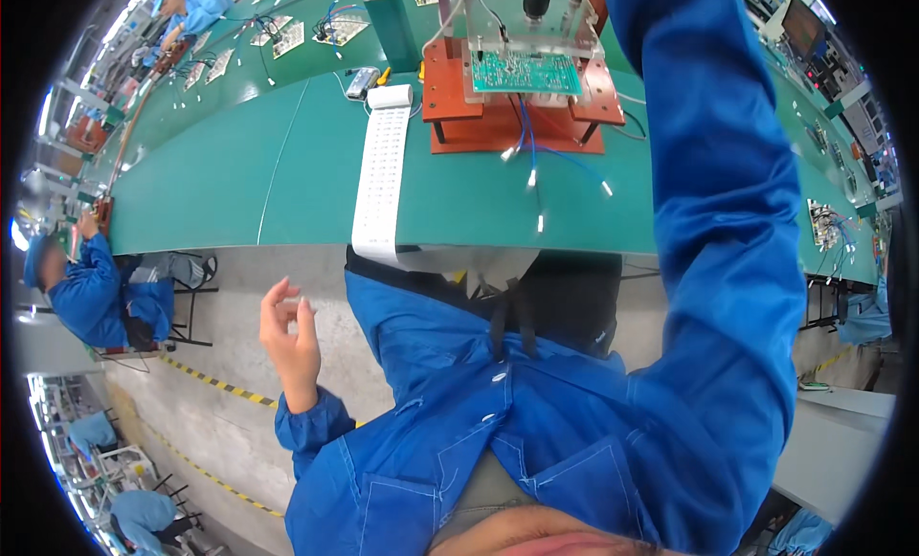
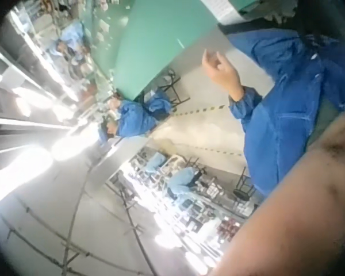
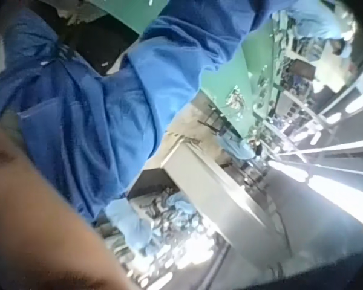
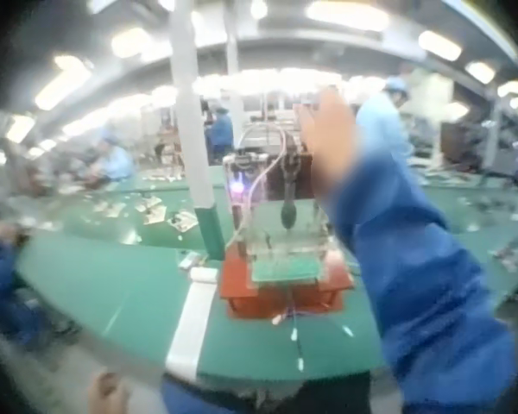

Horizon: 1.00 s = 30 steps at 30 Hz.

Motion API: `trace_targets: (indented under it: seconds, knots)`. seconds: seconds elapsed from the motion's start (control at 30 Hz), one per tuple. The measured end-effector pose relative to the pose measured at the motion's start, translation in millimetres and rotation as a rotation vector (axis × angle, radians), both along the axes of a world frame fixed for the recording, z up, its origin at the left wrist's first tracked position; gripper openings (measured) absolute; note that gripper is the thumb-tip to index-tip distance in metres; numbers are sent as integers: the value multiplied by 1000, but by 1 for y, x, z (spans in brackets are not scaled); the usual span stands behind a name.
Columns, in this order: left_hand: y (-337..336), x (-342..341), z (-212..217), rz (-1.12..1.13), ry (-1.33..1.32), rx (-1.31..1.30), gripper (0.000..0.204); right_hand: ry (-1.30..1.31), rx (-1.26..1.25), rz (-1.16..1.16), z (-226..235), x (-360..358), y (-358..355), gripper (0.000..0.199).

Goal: Testing printed circuit boards using a specialized testing fixture, applying labels, and sorting finished units.

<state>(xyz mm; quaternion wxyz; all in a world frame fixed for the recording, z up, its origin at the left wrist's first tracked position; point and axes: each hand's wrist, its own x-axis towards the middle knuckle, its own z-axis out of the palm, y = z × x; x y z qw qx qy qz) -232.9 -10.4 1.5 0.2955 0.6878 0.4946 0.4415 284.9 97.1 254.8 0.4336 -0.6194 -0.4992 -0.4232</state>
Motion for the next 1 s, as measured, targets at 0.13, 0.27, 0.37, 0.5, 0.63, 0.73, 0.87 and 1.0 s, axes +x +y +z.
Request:
trace_targets:
  seconds: [0.13, 0.27, 0.37, 0.5, 0.63, 0.73, 0.87, 1.0]
  knots:
    - [-21, -39, -7, 155, 86, -52, 27, -702, 110, 372, -133, -22, -99, 36]
    - [-22, -37, -13, 218, 110, -91, 26, -588, -217, 421, -192, -42, -110, 39]
    - [-16, -6, 6, 93, 156, -7, 25, -506, -245, 447, -191, -38, -111, 43]
    - [-12, 51, 36, -175, 172, 264, 30, -210, -247, 619, -160, -45, -140, 41]
    - [-15, 110, 46, -339, 286, 637, 64, 608, -697, 848, -118, -67, -178, 37]
    - [-10, 161, 46, -610, 301, 593, 95, 1101, -1072, 912, -147, -59, -173, 42]
    - [14, 215, 13, -884, 431, 540, 101, 1184, -1220, 798, -218, -56, -162, 45]
    - [25, 231, -18, -1047, 414, 352, 107, 577, -875, 524, -261, -35, -180, 45]
